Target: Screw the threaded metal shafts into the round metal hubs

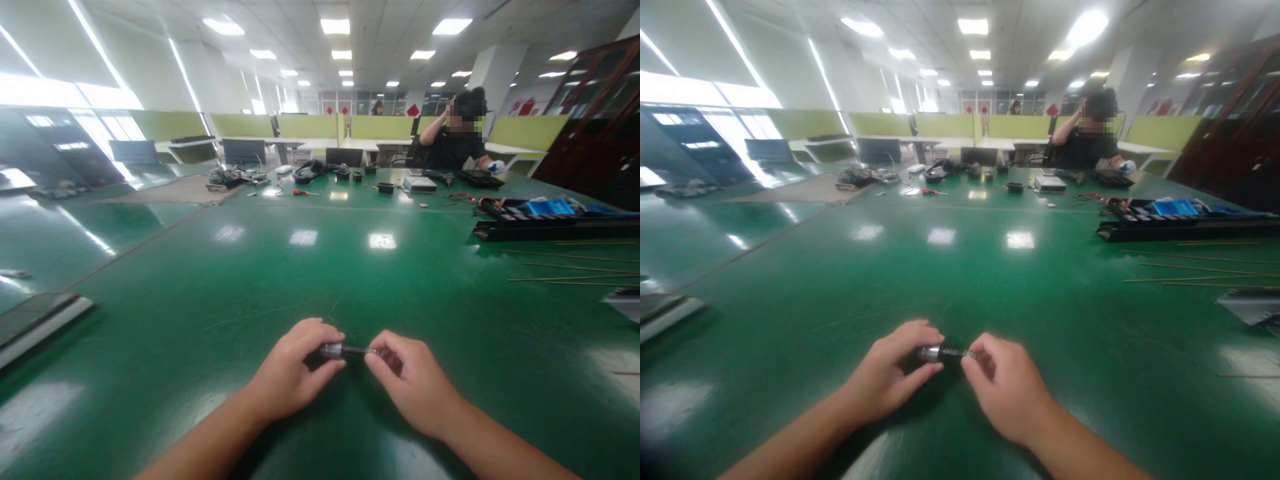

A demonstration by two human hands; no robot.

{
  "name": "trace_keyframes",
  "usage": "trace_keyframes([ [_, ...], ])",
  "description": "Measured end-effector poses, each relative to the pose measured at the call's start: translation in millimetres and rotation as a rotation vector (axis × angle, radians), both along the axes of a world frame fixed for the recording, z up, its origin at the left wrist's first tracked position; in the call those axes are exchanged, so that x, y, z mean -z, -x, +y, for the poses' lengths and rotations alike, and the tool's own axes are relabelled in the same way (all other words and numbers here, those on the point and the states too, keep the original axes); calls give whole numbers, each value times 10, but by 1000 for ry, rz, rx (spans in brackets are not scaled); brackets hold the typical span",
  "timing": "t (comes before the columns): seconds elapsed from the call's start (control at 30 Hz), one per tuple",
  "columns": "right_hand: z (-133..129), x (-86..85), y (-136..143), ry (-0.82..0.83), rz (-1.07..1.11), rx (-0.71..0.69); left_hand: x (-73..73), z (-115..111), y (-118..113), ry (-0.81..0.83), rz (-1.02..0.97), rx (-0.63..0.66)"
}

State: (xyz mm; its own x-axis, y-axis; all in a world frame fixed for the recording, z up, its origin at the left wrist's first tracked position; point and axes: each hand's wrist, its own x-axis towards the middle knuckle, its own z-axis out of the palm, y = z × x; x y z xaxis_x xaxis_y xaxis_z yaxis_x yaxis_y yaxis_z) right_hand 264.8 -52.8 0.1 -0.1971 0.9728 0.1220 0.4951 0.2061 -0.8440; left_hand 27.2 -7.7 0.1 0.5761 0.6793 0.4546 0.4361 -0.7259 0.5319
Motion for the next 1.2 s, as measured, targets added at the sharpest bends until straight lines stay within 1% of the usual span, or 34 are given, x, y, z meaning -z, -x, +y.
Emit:
trace_keyframes([
  [1.2,-19,-15,-9,-25,7,15,-16,5,2,-16,-5,0],
])
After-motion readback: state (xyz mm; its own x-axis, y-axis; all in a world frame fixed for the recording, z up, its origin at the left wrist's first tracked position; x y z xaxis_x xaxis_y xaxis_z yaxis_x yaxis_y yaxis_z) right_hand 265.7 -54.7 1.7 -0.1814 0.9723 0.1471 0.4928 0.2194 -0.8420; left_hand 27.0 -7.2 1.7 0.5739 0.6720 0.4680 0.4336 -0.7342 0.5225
